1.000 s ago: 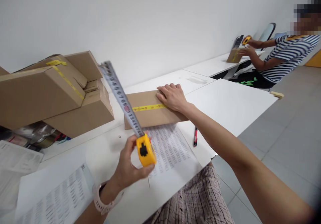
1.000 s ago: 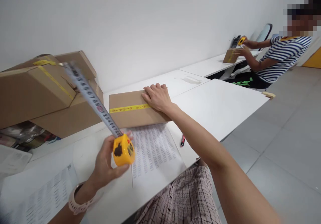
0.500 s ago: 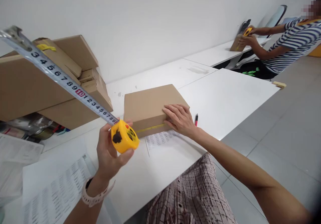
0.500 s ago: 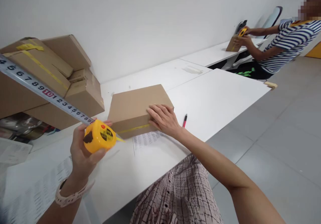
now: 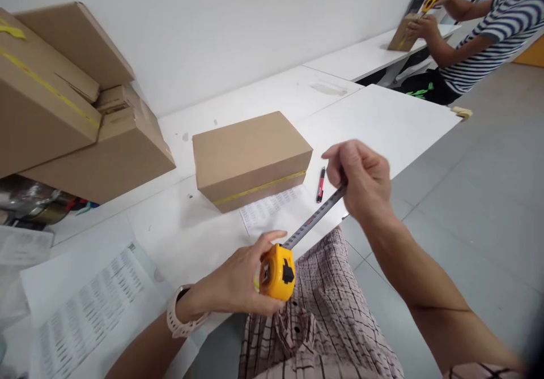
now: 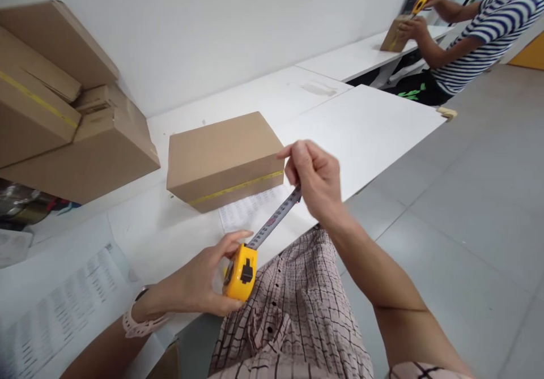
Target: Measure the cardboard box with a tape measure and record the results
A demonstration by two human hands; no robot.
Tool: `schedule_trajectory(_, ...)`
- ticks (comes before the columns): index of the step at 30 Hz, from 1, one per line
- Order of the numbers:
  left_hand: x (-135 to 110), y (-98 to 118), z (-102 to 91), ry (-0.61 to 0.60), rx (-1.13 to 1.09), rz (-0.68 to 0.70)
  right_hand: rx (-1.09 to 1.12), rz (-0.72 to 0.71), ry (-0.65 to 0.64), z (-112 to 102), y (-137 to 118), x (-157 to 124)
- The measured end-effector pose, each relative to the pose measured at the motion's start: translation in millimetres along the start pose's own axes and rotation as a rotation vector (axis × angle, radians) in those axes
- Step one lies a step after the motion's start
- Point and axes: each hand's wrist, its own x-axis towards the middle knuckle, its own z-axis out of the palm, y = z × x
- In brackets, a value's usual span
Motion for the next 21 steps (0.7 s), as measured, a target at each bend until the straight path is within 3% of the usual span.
schedule_trajectory(3, -4.9, 3.9, 1.4, 0.155, 0.017, 0.039, -0.051, -0.034, -0.035, 14.5, 15.8, -35.1)
schedule_trajectory(5, -12.5, 8.0, 1.5, 0.303, 0.096, 0.118, -0.173, -0.154, -0.04, 19.2, 26.8, -47.5)
schedule_trajectory(8, -27.6, 16.9, -6.9, 0.584, 0.245, 0.267, -0.438, -0.261, 0.122, 8.3, 50.0, -45.2)
schedule_trajectory(11, -32.6, 30.3, -31.8, 0.945, 0.394, 0.408, -0.668, -0.052, 0.273, -16.3, 84.6, -30.0)
schedule_trajectory(14, -15.8, 41.3, -67.7, 1.225, 0.596, 0.493, -0.896, 0.289, 0.198, -33.9, 117.3, -18.7)
schedule_trajectory(16, 4.3, 41.5, -90.9, 1.237, 0.728, 0.425, -1.029, 0.426, 0.058, -36.7, 129.8, -15.4)
schedule_trajectory(21, 51.3, 15.5, -127.0, 1.071, 0.95, 0.172, -1.239, 0.458, -0.219, -32.4, 132.7, -7.6)
